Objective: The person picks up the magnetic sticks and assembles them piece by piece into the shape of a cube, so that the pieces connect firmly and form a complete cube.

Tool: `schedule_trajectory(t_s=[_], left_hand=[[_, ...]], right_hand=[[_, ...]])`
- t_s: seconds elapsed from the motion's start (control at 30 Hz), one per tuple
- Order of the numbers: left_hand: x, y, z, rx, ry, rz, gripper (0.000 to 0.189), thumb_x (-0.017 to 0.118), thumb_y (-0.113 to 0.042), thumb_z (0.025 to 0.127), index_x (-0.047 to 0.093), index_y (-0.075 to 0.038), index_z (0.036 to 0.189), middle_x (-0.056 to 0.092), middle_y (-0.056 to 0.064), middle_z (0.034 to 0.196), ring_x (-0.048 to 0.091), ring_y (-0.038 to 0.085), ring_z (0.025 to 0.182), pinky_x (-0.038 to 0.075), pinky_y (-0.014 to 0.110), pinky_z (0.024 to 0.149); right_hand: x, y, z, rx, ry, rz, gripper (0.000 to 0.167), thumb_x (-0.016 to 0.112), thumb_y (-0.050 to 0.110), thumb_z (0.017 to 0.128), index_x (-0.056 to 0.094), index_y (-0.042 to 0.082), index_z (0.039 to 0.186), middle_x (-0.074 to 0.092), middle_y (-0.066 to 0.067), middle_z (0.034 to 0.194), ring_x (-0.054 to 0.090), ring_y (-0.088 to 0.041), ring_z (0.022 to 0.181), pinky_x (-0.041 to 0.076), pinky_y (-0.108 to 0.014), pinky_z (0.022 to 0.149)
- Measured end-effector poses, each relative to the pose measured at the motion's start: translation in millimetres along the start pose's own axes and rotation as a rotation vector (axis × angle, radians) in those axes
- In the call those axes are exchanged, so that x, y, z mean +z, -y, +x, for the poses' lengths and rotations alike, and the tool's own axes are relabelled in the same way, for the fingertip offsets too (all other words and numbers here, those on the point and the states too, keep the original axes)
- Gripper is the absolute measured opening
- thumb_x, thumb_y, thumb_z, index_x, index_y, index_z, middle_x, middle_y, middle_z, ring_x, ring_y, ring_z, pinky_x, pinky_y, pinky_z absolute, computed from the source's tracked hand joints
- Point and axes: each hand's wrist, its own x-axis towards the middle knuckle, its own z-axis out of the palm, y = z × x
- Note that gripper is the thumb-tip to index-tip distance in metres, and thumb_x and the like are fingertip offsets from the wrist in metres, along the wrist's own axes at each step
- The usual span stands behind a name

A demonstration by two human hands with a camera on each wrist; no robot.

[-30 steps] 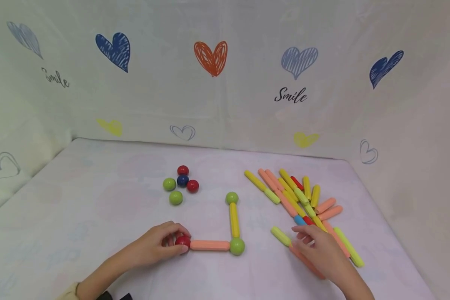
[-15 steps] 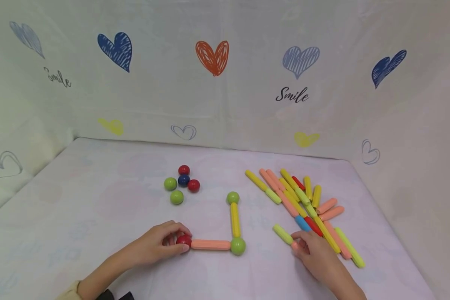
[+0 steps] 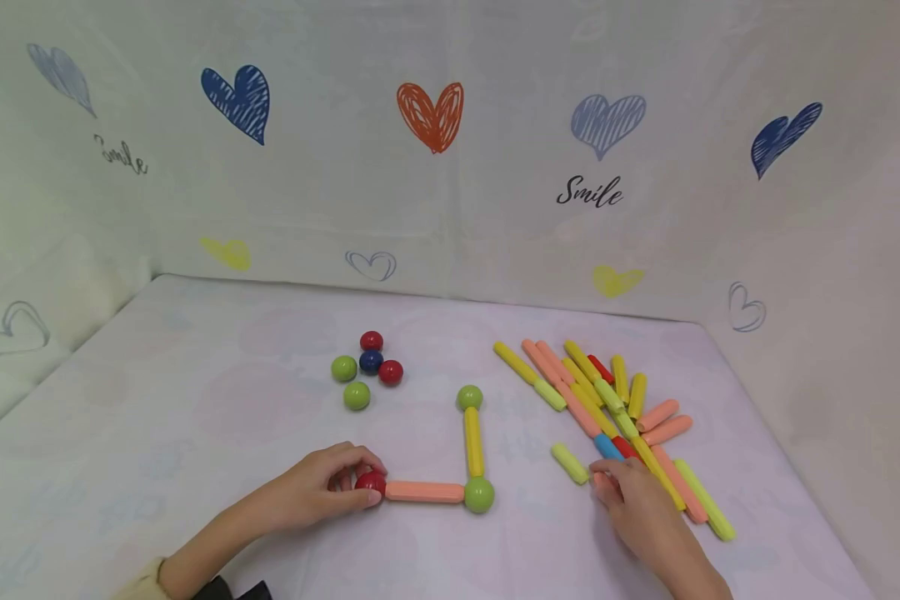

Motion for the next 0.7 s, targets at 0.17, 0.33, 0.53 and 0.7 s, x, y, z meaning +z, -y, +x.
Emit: schedule_trajectory(t_s=[0.17,0.33,0.53,0.7], left_hand=[[-0.5,-0.5,1.2,0.000,0.004,0.003,0.029,0.067,-0.033,0.085,0.060,-0.016,0.107,0.051,-0.002,0.087,0.047,0.013,0.078,0.041,0.020,0.062],[-0.3,0.3,2.1,-0.004,0.008,0.008,0.028,0.067,-0.032,0.085,0.060,-0.016,0.107,0.051,-0.002,0.086,0.047,0.013,0.077,0.041,0.020,0.062],[-0.3,0.2,2.2,-0.004,0.011,0.009,0.028,0.067,-0.032,0.085,0.060,-0.016,0.107,0.051,-0.002,0.087,0.047,0.013,0.078,0.041,0.020,0.063],[-1.0,-1.0,1.5,-0.013,0.013,0.004,0.028,0.067,-0.032,0.085,0.060,-0.015,0.107,0.052,-0.002,0.087,0.047,0.013,0.078,0.041,0.020,0.063]], right_hand=[[-5,0,-0.4,0.000,-0.097,0.030,0.033,0.060,0.016,0.090,0.059,-0.001,0.119,0.049,-0.003,0.080,0.041,-0.012,0.070,0.033,-0.021,0.055],[-15,13,6.4,-0.021,-0.193,0.073,0.036,0.064,0.019,0.088,0.060,-0.005,0.114,0.058,-0.005,0.085,0.049,-0.014,0.072,0.041,-0.021,0.058],[-29,47,19.5,-0.128,-0.289,0.223,0.034,0.066,0.019,0.086,0.062,0.001,0.115,0.063,-0.007,0.096,0.053,-0.010,0.083,0.049,-0.016,0.069],[-39,79,37.2,-0.211,-0.216,0.347,0.039,0.061,0.029,0.090,0.058,0.006,0.122,0.065,-0.007,0.103,0.059,-0.016,0.093,0.048,-0.014,0.074]])
